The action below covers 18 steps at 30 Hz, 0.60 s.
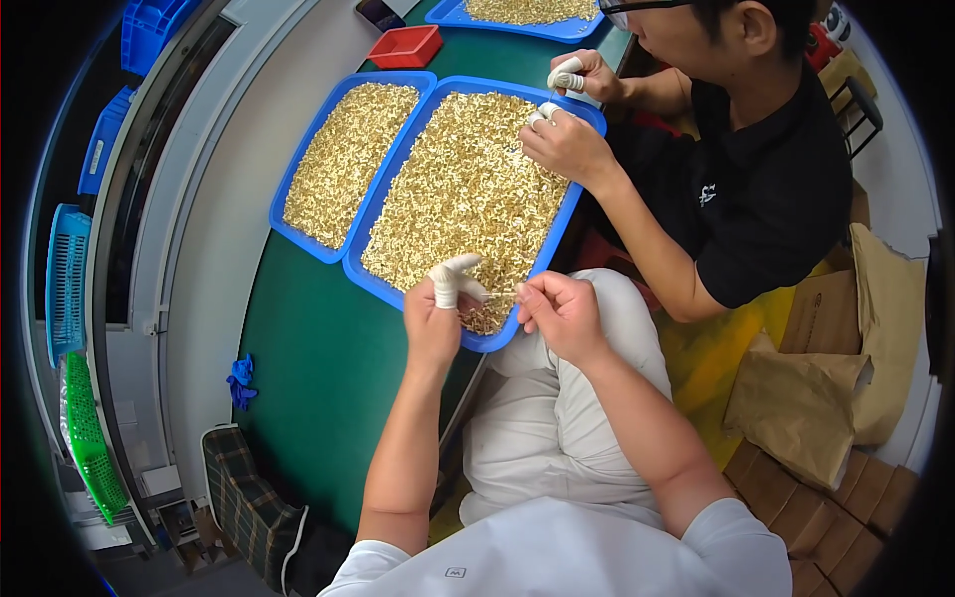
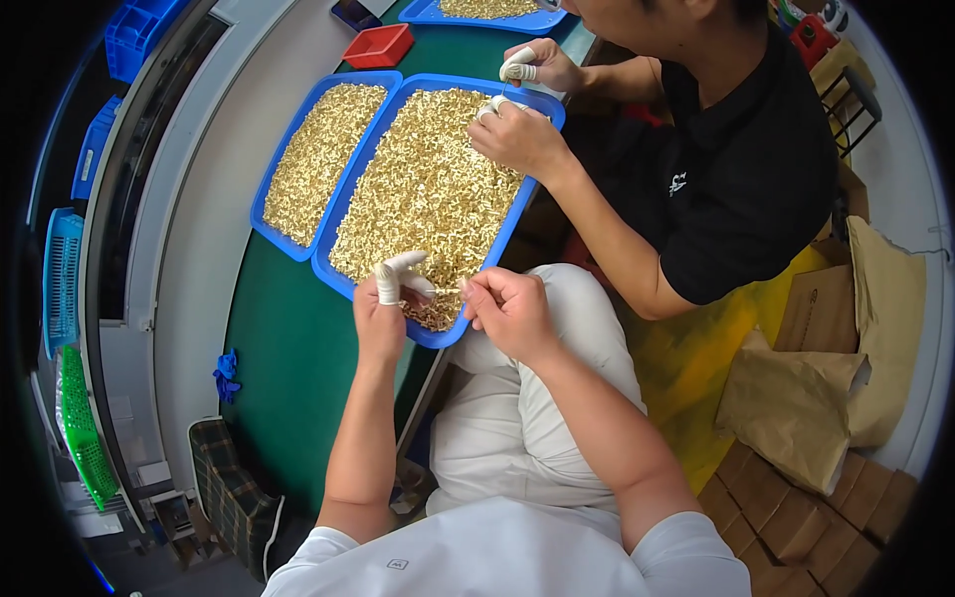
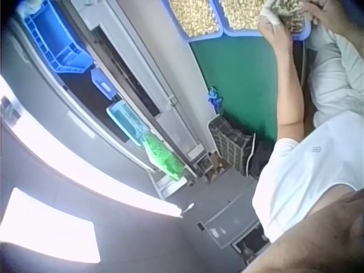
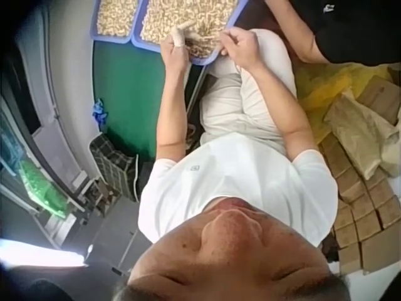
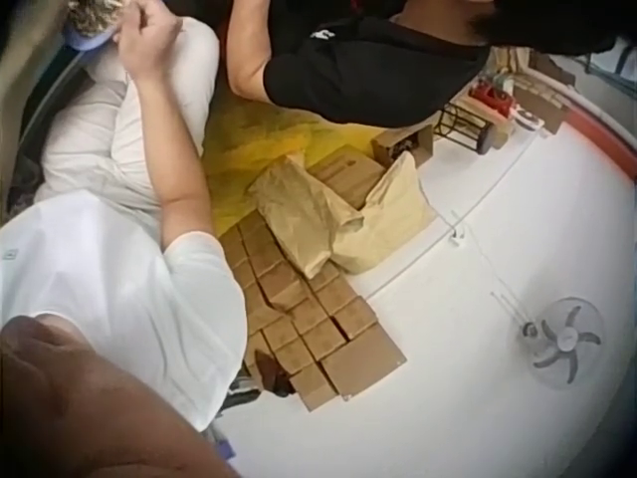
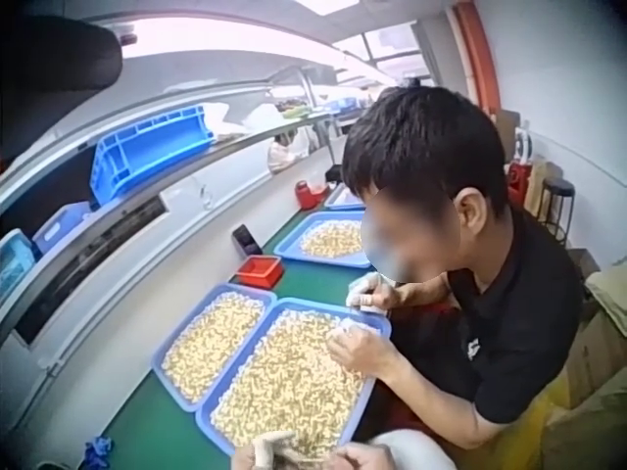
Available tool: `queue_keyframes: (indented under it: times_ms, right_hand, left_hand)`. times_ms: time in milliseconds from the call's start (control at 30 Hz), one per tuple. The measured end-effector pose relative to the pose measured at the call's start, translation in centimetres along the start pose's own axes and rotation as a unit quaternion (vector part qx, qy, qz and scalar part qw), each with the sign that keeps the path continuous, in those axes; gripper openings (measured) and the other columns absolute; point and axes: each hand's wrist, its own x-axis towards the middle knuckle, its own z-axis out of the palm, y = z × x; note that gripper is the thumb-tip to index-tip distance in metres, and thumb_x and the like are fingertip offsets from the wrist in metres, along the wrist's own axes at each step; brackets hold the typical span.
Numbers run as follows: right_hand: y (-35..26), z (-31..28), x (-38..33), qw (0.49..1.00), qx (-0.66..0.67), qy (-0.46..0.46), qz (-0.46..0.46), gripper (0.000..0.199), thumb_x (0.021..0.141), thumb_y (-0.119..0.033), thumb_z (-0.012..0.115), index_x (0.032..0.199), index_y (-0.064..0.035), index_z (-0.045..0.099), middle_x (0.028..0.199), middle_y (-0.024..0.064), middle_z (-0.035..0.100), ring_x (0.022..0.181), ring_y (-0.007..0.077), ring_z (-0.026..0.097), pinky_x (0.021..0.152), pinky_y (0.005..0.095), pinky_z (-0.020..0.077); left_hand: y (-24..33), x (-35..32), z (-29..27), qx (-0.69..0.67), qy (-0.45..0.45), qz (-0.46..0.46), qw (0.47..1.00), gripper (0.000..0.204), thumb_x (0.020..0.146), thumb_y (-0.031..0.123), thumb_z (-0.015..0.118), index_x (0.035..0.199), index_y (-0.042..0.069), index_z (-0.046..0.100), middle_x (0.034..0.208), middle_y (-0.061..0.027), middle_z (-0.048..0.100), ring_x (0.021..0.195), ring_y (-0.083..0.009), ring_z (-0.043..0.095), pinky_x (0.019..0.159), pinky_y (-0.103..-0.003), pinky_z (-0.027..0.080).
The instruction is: Sorting and inspecting small items from blue plastic trays while seated at a workbench.
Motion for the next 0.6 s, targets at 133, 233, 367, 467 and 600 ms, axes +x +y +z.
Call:
queue_keyframes:
  times_ms: [133,233,367,467,600]
  right_hand:
    - [-0.1,-0.6,0.3,0.998,0.055,0.029,0.022,0.022,0.098,-0.015,0.057,0.084,0.0007,0.063,0.068,0.0044,0.063,0.055,0.0056,0.055,0.051,0.0197,0.0447]
    - [-0.1,-0.5,0.4,0.998,0.057,0.036,0.019,0.024,0.099,-0.016,0.056,0.083,0.0006,0.063,0.068,0.0043,0.063,0.055,0.0057,0.055,0.051,0.0198,0.0448]
    - [0.0,-0.3,0.4,0.997,0.069,0.035,0.018,0.024,0.099,-0.016,0.056,0.083,0.0003,0.063,0.067,0.0039,0.062,0.055,0.0056,0.055,0.051,0.0198,0.0444]
    - [-0.2,-0.5,0.5,0.997,0.069,0.037,0.020,0.023,0.099,-0.016,0.056,0.083,0.0001,0.062,0.067,0.0039,0.062,0.055,0.0057,0.055,0.051,0.0199,0.0442]
    - [0.0,-0.8,0.5,0.997,0.064,0.037,0.020,0.023,0.099,-0.016,0.056,0.084,0.0003,0.062,0.068,0.0042,0.062,0.055,0.0060,0.055,0.051,0.0201,0.0442]
  left_hand:
    - [1.8,1.4,-0.4,0.480,0.006,0.232,0.846,0.028,0.083,0.009,0.072,0.110,0.002,0.067,0.084,-0.0094,0.067,0.080,-0.0267,0.063,0.076,-0.037,0.051]
    - [0.8,1.6,-0.7,0.451,-0.032,0.183,0.873,0.020,0.076,0.006,0.076,0.095,0.004,0.071,0.086,-0.0100,0.065,0.086,-0.0297,0.062,0.076,-0.038,0.051]
    - [0.2,1.7,-0.8,0.401,-0.013,0.148,0.904,0.015,0.073,0.005,0.079,0.086,0.005,0.071,0.085,-0.0084,0.065,0.082,-0.0256,0.062,0.071,-0.034,0.050]
    - [0.0,1.3,-0.8,0.363,0.025,0.167,0.916,0.017,0.072,0.004,0.080,0.087,0.004,0.072,0.087,-0.0074,0.067,0.080,-0.0207,0.063,0.069,-0.030,0.050]
    - [0.9,0.4,-0.5,0.226,0.018,0.011,0.974,0.013,0.077,0.002,0.078,0.089,0.001,0.072,0.089,-0.0069,0.071,0.077,-0.0126,0.065,0.068,-0.027,0.052]
